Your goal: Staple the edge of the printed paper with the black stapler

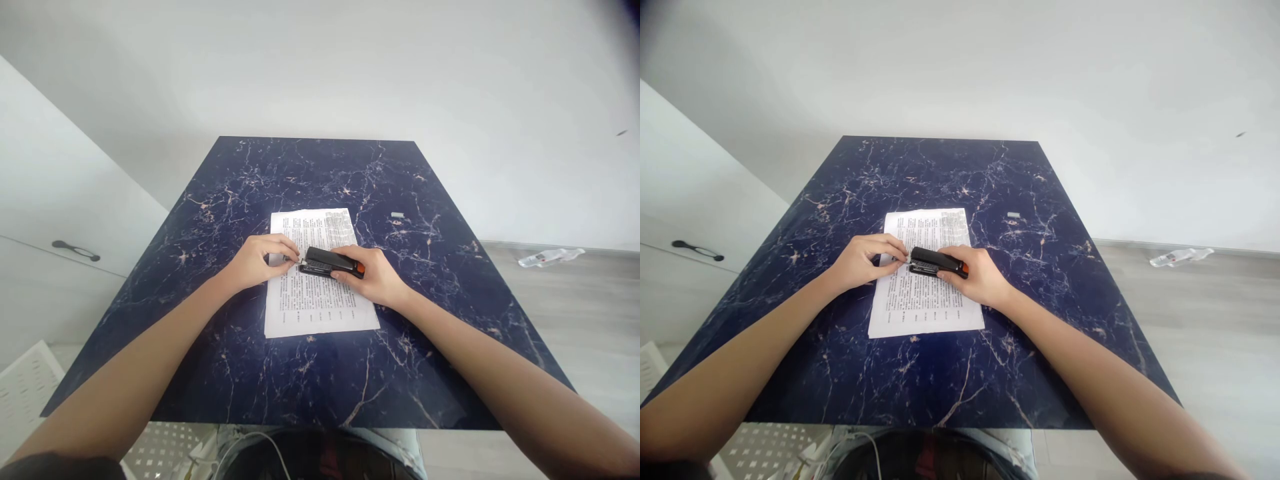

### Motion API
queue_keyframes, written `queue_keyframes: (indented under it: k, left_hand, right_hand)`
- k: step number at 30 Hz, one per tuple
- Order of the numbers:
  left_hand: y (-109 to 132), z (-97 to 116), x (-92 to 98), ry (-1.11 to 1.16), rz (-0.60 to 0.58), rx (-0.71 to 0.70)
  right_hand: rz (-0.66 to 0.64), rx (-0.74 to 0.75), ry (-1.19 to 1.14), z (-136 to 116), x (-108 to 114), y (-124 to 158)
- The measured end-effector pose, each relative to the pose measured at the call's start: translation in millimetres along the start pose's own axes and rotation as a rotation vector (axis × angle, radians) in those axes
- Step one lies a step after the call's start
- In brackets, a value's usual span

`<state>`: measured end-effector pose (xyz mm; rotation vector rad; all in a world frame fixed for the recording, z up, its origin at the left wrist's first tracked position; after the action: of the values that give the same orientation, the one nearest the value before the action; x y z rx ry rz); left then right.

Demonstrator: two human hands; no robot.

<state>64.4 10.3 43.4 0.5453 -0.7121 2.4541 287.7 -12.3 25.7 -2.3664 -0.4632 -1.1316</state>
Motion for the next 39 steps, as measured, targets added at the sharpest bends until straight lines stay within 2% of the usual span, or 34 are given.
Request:
queue_keyframes:
  k: [9, 14, 19, 21, 24, 29, 34, 39]
  left_hand:
    - [0.9, -5.0, 4.0, -0.024, -0.059, 0.023]
    - [4.2, -11.5, 14.5, -0.041, -0.109, 0.039]
    - [8.0, -24.1, 22.5, -0.008, -0.135, 0.127]
    - [7.7, -24.0, 19.3, 0.016, -0.109, 0.144]
    - [6.4, -13.2, 5.2, 0.021, -0.09, 0.083]
    - [5.9, -4.3, -6.2, 0.01, 0.028, 0.094]
    - [6.1, -7.6, -8.1, 0.07, -0.015, 0.116]
    - [6.0, -11.1, -6.5, 0.049, -0.016, 0.154]
  right_hand:
    - [-0.01, -0.012, -0.018, 0.0, 0.2, 0.8]
    - [-0.019, -0.031, -0.017, -0.1, 0.9, 0.7]
    - [-0.015, -0.033, -0.042, 1.4, 2.2, 1.3]
    - [-0.005, -0.015, -0.06, -0.6, 2.6, 2.2]
    - [0.019, -0.01, -0.083, -7.2, 2.6, 4.2]
    - [0.08, -0.107, -0.228, -20.4, 0.8, 7.3]
    - [0.112, -0.158, -0.318, -30.6, -0.9, 9.1]
    - [0.089, -0.104, -0.205, -31.2, 2.3, 8.7]
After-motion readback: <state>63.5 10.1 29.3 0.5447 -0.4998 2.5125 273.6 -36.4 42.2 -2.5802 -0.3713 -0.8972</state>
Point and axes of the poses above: each hand's wrist, its own y-axis away from the middle knuckle, its own x-axis out of the back of the hand, z = x × y, the point moved 7 cm from there along -y, towards the middle knuckle, and after that the axes turned 13 degrees about y, right-handed, at the moved point
